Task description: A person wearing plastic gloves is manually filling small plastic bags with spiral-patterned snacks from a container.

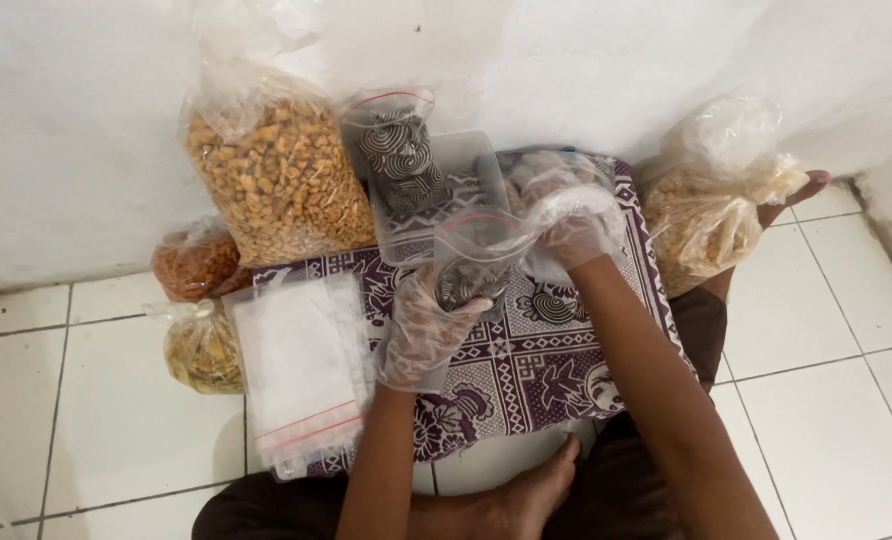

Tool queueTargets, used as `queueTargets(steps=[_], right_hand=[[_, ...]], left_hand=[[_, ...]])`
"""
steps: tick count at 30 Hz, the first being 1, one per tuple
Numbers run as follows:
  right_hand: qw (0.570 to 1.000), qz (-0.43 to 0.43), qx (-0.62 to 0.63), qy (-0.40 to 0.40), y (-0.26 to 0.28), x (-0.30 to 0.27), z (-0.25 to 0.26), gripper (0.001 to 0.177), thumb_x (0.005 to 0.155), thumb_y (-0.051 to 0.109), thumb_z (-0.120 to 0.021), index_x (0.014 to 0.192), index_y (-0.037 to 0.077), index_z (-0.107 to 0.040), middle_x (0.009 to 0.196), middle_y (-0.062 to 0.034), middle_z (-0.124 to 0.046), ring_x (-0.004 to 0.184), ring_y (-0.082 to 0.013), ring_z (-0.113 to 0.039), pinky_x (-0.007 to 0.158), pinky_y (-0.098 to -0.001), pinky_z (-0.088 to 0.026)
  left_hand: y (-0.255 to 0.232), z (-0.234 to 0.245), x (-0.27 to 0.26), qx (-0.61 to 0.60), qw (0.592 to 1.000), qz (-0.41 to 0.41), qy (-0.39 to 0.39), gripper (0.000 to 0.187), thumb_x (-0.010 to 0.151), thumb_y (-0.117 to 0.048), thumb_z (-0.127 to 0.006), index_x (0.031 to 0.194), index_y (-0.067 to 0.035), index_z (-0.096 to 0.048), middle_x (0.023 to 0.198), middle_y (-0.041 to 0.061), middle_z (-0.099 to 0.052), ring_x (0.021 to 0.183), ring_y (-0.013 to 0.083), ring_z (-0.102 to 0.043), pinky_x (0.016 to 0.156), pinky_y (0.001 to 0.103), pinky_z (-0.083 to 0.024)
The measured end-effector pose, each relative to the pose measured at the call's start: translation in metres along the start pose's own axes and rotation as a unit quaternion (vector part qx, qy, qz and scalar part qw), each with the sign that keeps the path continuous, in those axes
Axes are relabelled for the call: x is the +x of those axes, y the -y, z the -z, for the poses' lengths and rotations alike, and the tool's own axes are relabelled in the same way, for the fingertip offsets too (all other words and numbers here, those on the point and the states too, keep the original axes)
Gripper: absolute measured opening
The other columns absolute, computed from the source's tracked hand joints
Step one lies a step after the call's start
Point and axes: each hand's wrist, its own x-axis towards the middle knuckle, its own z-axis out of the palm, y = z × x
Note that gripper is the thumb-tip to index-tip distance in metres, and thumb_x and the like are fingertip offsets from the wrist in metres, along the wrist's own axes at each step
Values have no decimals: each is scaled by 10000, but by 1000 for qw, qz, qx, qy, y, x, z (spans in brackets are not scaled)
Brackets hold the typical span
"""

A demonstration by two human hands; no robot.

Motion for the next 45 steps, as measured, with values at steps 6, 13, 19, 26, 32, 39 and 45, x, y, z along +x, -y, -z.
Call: queueTargets(steps=[6, 13, 19, 26, 32, 39, 45], right_hand=[[1000, 0, 24, 7, 5, 14, 55, 463, 979, 528, -413, 1077, 145, -654, 1063, -130, -670, 1084, -364, -608, 937, -604, -405], [999, 2, 42, 12, 1, -10, 112, 489, 974, 540, -410, 1195, 146, -598, 1171, -147, -633, 1173, -376, -555, 981, -625, -369], [998, 5, 62, 20, 1, -22, 165, 548, 969, 552, -408, 1312, 146, -541, 1279, -165, -596, 1262, -387, -501, 1025, -646, -333], [996, 4, 83, 31, -3, -44, 230, 654, 962, 567, -404, 1459, 147, -471, 1414, -187, -549, 1373, -401, -434, 1080, -672, -288], [991, -18, 133, 29, -5, -61, 249, 631, 943, 594, -445, 1345, 127, -577, 1277, -205, -639, 1279, -408, -545, 1035, -699, -339], [945, -39, 278, -164, -1, -125, 247, 526, 971, 491, -574, 1382, 166, -621, 1423, -108, -493, 1403, -286, -441, 1148, -463, -345], [930, -103, 339, -95, -5, -143, 213, 401, 986, 432, -583, 1257, 162, -703, 1368, -61, -562, 1387, -254, -482, 1108, -460, -396]], left_hand=[[-18, 7, 13, -60, 998, 24, -4, 461, 726, -158, -915, 1051, 51, -663, 896, 207, -713, 833, 337, -736, 723, 390, -613], [-14, 1, 10, -26, 1000, 13, -11, 519, 746, -245, -901, 1093, 38, -638, 903, 209, -689, 814, 373, -716, 707, 427, -598], [-15, 5, 10, -20, 1000, 19, -6, 520, 762, -269, -880, 1105, 37, -637, 902, 200, -683, 802, 372, -712, 702, 420, -597], [-10, 2, 5, 21, 999, 31, -11, 555, 702, -257, -920, 1096, 25, -649, 891, 188, -684, 814, 364, -721, 691, 392, -598], [-6, 5, 7, 5, 1000, 29, 9, 491, 720, -252, -910, 1050, 15, -663, 869, 178, -686, 794, 381, -717, 695, 406, -597], [-10, 4, 6, -6, 999, 50, 1, 497, 728, -279, -902, 1010, 43, -651, 839, 236, -677, 780, 440, -706, 651, 465, -587], [-6, 2, 4, 29, 996, 85, 24, 536, 729, -371, -906, 1038, -11, -655, 867, 186, -700, 811, 396, -724, 698, 444, -591]])
